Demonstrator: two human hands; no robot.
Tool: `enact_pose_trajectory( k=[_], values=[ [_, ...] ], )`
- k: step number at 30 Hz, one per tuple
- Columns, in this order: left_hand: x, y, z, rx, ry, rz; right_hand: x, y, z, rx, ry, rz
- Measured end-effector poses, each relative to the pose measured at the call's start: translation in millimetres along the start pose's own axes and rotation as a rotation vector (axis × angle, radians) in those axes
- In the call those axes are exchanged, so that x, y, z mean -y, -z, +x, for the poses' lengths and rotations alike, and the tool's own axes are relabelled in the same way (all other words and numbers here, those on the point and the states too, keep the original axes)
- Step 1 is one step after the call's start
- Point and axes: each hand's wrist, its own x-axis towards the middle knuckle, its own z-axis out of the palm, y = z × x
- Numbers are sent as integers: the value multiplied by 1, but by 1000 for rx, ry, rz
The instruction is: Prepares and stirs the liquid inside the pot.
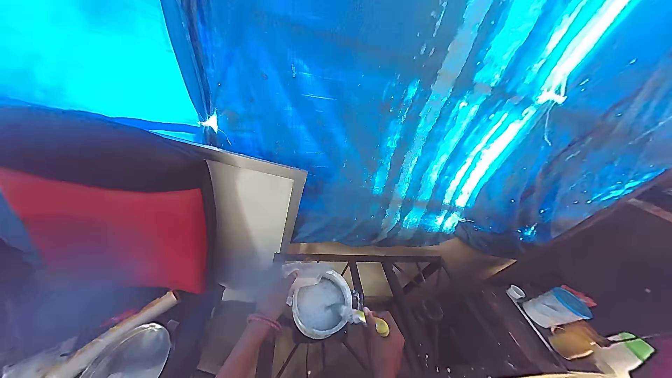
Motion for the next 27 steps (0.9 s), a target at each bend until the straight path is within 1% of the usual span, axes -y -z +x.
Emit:
enact_pose_trajectory(
  k=[1,2,5,6,8,10,11,13,15,17,19,21,23,25,27],
  values=[
    [-1,0,0,7,3,13,-2,-5,1,-16,12,12],
    [-2,-1,-1,18,5,23,-4,-8,0,5,21,36],
    [-2,-1,1,18,-9,61,-3,-5,-1,138,4,93],
    [-3,-1,2,16,-8,70,-2,0,0,137,-14,84],
    [-5,-1,1,19,5,82,-2,4,4,61,-53,33],
    [-5,-1,-1,23,20,93,-11,-7,3,-4,-15,67],
    [-4,-1,-2,23,23,96,-17,-15,0,2,18,119],
    [-4,-1,-3,15,10,91,-19,-19,-6,89,78,187],
    [-2,0,-2,-8,-6,66,-12,-8,-8,151,69,174],
    [-1,1,-2,-20,-12,41,-4,1,-4,90,30,101],
    [-1,0,-5,-17,7,30,-9,-8,0,8,43,75],
    [2,-1,-7,-18,9,7,-18,-18,-2,49,107,131],
    [3,1,-7,-21,6,-3,-16,-15,-6,150,129,192],
    [-1,5,-8,-22,16,5,-9,0,-4,160,72,152],
    [-5,8,-9,-27,14,16,-3,4,1,72,-9,66]
  ],
)
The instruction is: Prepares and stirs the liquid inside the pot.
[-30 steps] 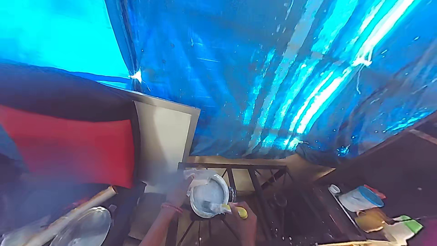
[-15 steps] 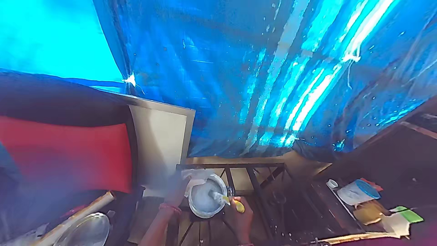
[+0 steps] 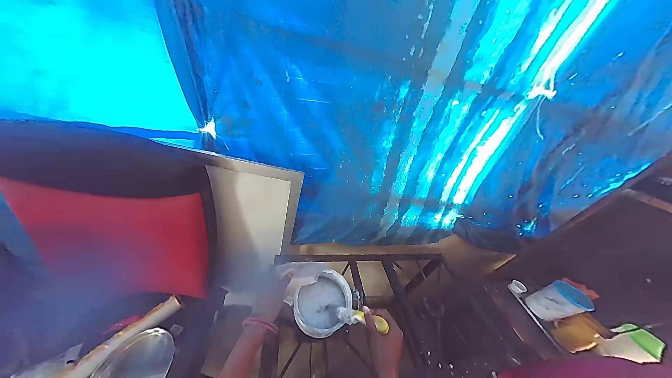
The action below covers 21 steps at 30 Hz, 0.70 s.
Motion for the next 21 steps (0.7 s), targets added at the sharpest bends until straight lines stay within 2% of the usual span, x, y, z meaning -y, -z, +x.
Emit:
enact_pose_trajectory(
  k=[2,5,7,9,11,15,19,21],
  values=[
    [3,-1,-1,-4,-20,3,-5,-10,0,-44,22,4],
    [12,-5,4,9,-59,22,-11,-19,-7,65,94,90],
    [9,-4,7,38,-80,94,-2,-4,-6,103,36,68],
    [-1,-3,8,106,-69,232,0,2,-1,7,-40,-22],
    [-9,-6,12,168,-86,363,-8,-4,2,-49,-40,-42],
    [-23,-11,23,222,-136,456,-7,-4,-1,33,-16,13],
    [-32,-14,28,241,-170,497,-7,0,6,-42,-67,-33],
    [-37,-17,29,255,-168,511,-10,-4,7,-20,-47,-11]
  ],
)
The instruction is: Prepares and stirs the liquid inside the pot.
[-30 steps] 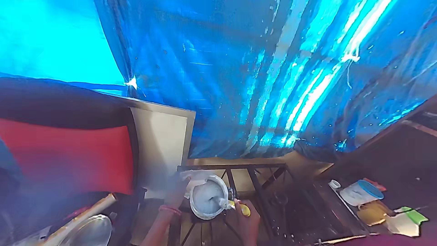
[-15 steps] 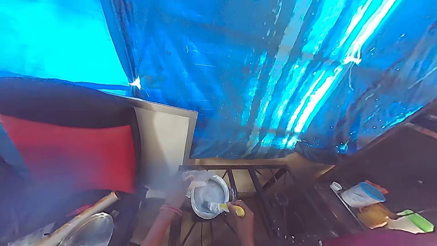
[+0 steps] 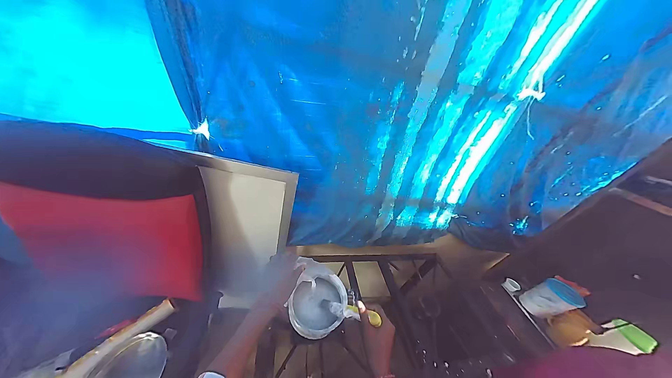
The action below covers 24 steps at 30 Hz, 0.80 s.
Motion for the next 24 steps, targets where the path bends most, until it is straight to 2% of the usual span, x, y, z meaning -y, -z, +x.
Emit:
enact_pose_trajectory(
  k=[3,5,7,10,12,16,21,24],
  values=[
    [-2,4,3,2,9,9,3,-1,-2,57,7,31],
    [-2,6,2,-5,31,-20,2,0,1,6,-35,32],
    [4,3,0,-38,50,-113,-1,-4,4,-36,-54,44],
    [20,-5,-4,-100,97,-296,-7,-6,1,36,-5,75],
    [27,-6,-10,-140,144,-417,-3,2,-1,58,-41,66],
    [31,-4,-20,-206,243,-553,-6,-3,5,-101,-66,52],
    [39,-6,-24,-291,253,-738,-8,-7,1,58,-12,117],
    [41,-3,-26,-343,225,-793,-6,-2,9,-50,-29,49]
  ],
)
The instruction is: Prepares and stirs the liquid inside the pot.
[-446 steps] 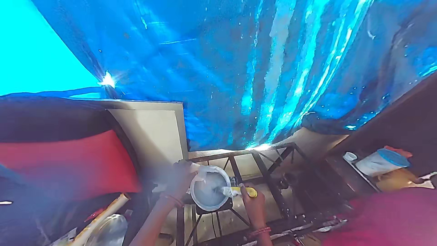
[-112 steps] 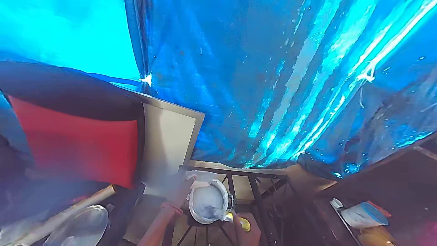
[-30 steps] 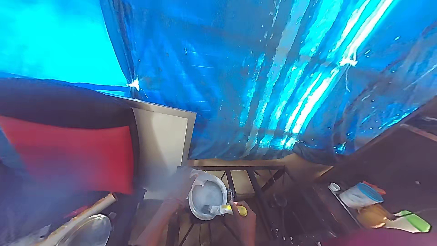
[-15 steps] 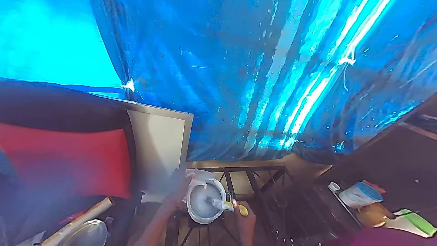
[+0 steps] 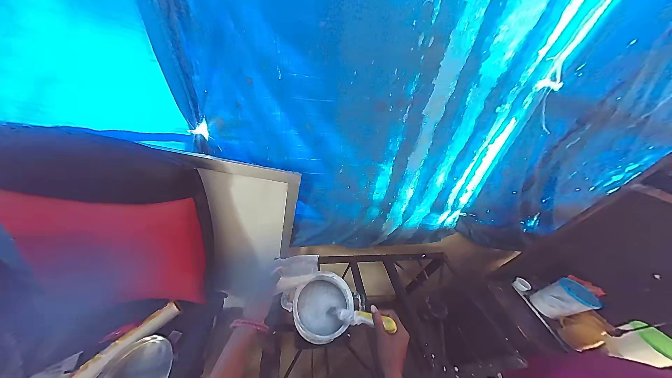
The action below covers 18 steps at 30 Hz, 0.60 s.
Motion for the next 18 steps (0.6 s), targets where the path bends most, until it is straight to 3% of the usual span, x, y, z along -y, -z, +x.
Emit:
enact_pose_trajectory(
  k=[2,6,10,15,18],
  values=[
    [-2,2,-3,-4,15,1,-4,-9,0,-20,10,29],
    [0,4,-4,8,-30,90,-1,-8,-6,139,39,91],
    [10,5,-2,58,-114,276,5,1,4,6,8,-41],
    [0,-4,-8,154,-117,455,10,-5,-5,166,14,12],
    [-9,-7,-9,204,-131,538,10,4,-1,61,-35,-30]
  ],
)
